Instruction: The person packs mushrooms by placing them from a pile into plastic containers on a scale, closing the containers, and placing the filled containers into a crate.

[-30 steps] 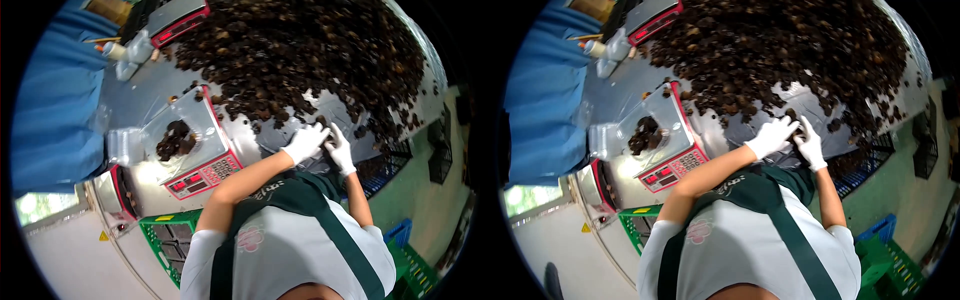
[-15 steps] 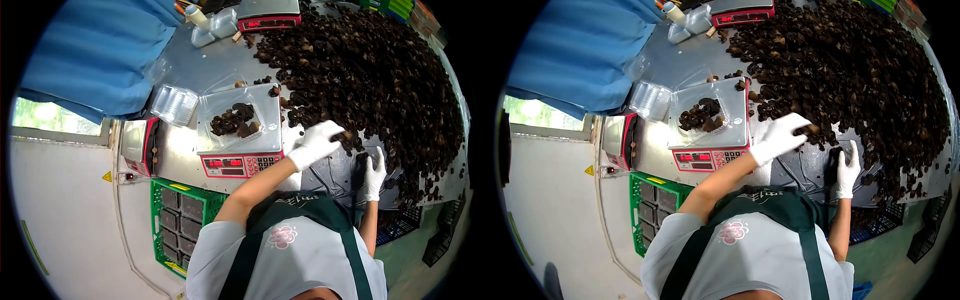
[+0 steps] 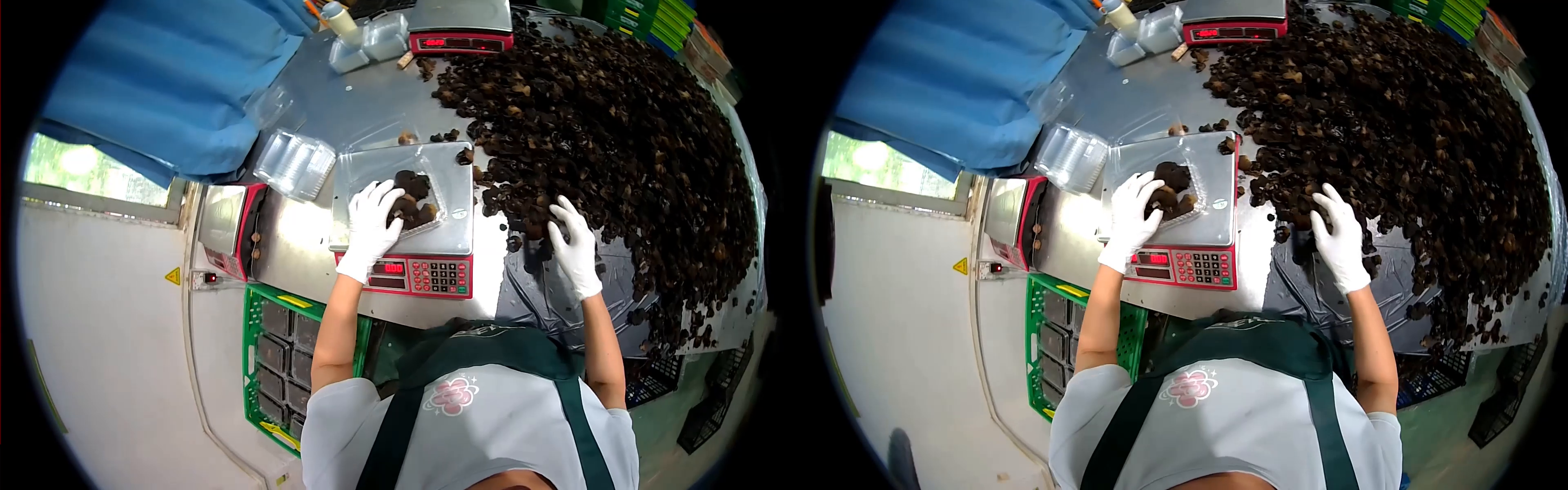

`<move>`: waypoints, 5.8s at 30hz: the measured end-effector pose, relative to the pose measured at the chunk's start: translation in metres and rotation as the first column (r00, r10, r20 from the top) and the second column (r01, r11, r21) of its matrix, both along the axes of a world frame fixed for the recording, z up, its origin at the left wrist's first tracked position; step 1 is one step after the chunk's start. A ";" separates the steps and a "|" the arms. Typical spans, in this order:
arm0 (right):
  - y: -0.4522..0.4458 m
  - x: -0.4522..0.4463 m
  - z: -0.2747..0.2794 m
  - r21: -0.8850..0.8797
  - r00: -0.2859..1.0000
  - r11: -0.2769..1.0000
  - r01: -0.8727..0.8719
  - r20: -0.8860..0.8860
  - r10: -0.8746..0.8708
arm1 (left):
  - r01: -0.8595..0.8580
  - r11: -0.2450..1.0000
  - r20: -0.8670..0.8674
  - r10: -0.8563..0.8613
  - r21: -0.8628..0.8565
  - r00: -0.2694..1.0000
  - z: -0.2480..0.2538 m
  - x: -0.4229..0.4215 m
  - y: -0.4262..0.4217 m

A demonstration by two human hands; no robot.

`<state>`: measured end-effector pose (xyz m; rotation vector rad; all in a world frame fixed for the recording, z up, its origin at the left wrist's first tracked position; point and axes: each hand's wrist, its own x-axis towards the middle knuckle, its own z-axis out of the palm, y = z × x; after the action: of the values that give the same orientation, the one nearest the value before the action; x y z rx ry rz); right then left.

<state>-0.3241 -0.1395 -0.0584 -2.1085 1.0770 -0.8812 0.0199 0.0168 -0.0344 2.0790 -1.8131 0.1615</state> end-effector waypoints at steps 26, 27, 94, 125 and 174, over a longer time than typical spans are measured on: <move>-0.062 0.128 0.032 0.823 0.816 0.327 -0.465 0.541 -0.204 | -0.515 0.848 -0.850 0.176 -0.126 0.497 0.033 0.064 0.066; -0.057 0.133 0.040 0.827 0.853 0.378 -0.415 0.498 -0.153 | -0.518 0.849 -0.863 0.183 -0.102 0.471 0.035 0.063 0.066; 0.009 0.156 0.026 0.824 0.907 0.391 -0.411 0.326 0.267 | -0.380 0.889 -0.965 0.210 0.256 -0.160 -0.006 0.011 0.077; 0.034 0.126 0.045 -0.613 0.809 0.650 -0.448 0.031 0.587 | -0.166 0.773 -0.164 0.081 -0.613 0.983 -0.013 -0.008 0.093; -0.002 0.000 0.040 0.687 0.989 0.721 -0.085 -0.033 0.147 | -0.575 0.744 -0.106 0.578 -0.340 0.809 -0.060 0.202 0.050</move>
<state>-0.3246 -0.1410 -0.0183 -1.5567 1.0814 -0.2480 0.2216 0.0670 -0.0947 2.2808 -0.9710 0.6156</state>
